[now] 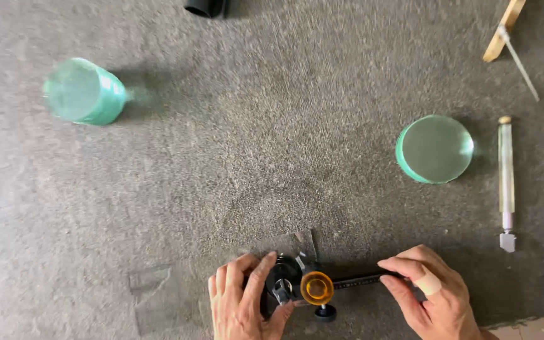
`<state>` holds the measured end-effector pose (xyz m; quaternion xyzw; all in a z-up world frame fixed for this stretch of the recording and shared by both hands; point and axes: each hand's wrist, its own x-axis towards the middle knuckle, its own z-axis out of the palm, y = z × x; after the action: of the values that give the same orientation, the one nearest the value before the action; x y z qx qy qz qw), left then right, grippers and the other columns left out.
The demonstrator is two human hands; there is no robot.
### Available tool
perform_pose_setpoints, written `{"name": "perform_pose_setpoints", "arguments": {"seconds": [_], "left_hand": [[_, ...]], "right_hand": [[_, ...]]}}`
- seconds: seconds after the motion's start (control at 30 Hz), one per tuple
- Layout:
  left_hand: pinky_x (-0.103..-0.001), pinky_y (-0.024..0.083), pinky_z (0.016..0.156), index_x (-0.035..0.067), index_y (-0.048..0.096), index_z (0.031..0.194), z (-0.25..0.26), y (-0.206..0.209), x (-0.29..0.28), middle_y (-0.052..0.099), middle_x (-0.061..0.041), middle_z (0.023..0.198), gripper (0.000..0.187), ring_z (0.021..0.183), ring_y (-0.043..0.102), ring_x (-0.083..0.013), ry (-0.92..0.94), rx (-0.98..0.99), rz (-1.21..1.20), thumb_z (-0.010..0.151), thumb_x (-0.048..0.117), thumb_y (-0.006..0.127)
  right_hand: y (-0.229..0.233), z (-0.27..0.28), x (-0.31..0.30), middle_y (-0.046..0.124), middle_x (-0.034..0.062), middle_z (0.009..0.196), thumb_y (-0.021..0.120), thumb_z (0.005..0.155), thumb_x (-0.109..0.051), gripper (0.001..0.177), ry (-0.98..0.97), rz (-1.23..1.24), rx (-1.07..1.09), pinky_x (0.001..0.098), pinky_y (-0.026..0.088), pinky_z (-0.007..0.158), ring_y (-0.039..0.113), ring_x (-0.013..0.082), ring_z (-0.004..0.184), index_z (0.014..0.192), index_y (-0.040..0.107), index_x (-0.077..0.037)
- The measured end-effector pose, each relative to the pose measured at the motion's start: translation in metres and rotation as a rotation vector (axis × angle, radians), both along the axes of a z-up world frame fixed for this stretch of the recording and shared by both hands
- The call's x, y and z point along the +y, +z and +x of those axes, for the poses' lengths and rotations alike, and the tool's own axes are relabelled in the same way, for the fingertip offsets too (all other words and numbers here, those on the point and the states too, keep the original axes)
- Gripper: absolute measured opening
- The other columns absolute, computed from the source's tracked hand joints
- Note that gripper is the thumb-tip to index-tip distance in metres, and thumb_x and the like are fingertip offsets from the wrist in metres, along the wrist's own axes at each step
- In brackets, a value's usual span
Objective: Using specialized tools to score and cut circular shapes out of a glass sheet on a workshop bench.
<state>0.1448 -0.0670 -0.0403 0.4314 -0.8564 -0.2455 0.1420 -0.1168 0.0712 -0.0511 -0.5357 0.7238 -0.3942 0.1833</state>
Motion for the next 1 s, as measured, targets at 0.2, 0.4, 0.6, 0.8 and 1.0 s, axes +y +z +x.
{"name": "perform_pose_setpoints", "arguments": {"seconds": [0.2, 0.4, 0.6, 0.8, 1.0], "left_hand": [[-0.046, 0.044, 0.082, 0.018, 0.071, 0.127, 0.018, -0.037, 0.006, 0.064, -0.007, 0.105, 0.069, 0.089, 0.060, -0.0253, -0.047, -0.041, -0.155, 0.069, 0.056, 0.073], [-0.046, 0.044, 0.084, 0.019, 0.070, 0.131, 0.014, -0.040, 0.006, 0.065, -0.006, 0.106, 0.070, 0.091, 0.062, -0.0249, -0.051, -0.060, -0.156, 0.072, 0.057, 0.068], [-0.048, 0.041, 0.092, 0.015, 0.062, 0.137, 0.004, -0.011, 0.002, 0.061, -0.009, 0.119, 0.087, 0.107, 0.060, -0.0296, -0.024, -0.010, -0.027, 0.059, 0.044, 0.084], [-0.050, 0.039, 0.091, 0.012, 0.055, 0.142, 0.006, -0.006, -0.003, 0.059, -0.012, 0.123, 0.089, 0.109, 0.056, -0.0328, -0.080, 0.024, 0.077, 0.066, 0.046, 0.086], [-0.051, 0.037, 0.092, 0.013, 0.054, 0.142, 0.004, -0.001, -0.003, 0.056, -0.011, 0.126, 0.085, 0.112, 0.053, -0.0338, -0.087, 0.024, 0.067, 0.073, 0.054, 0.083]], "right_hand": [[-0.007, 0.011, 0.003, 0.068, 0.0055, 0.091, 0.074, 0.079, -0.006, 0.026, -0.121, 0.071, 0.070, 0.0304, 0.054, 0.069, 0.069, 0.0190, 0.078, 0.105, 0.071, -0.009], [-0.012, 0.009, 0.000, 0.067, 0.0075, 0.096, 0.073, 0.080, -0.003, 0.026, -0.161, 0.118, 0.173, 0.0323, 0.054, 0.075, 0.069, 0.0222, 0.085, 0.105, 0.070, -0.008], [-0.008, 0.014, -0.001, 0.066, 0.0085, 0.101, 0.070, 0.088, -0.002, 0.021, -0.135, 0.103, 0.262, 0.0316, 0.053, 0.076, 0.068, 0.0246, 0.089, 0.109, 0.068, -0.006], [-0.012, 0.015, 0.004, 0.065, 0.0096, 0.107, 0.068, 0.096, -0.007, 0.018, -0.150, 0.129, 0.312, 0.0318, 0.053, 0.076, 0.067, 0.0245, 0.087, 0.114, 0.067, -0.008], [-0.011, 0.017, 0.007, 0.065, 0.0102, 0.111, 0.067, 0.098, -0.006, 0.024, -0.153, 0.131, 0.323, 0.0328, 0.054, 0.080, 0.067, 0.0254, 0.091, 0.122, 0.063, -0.009]]}}
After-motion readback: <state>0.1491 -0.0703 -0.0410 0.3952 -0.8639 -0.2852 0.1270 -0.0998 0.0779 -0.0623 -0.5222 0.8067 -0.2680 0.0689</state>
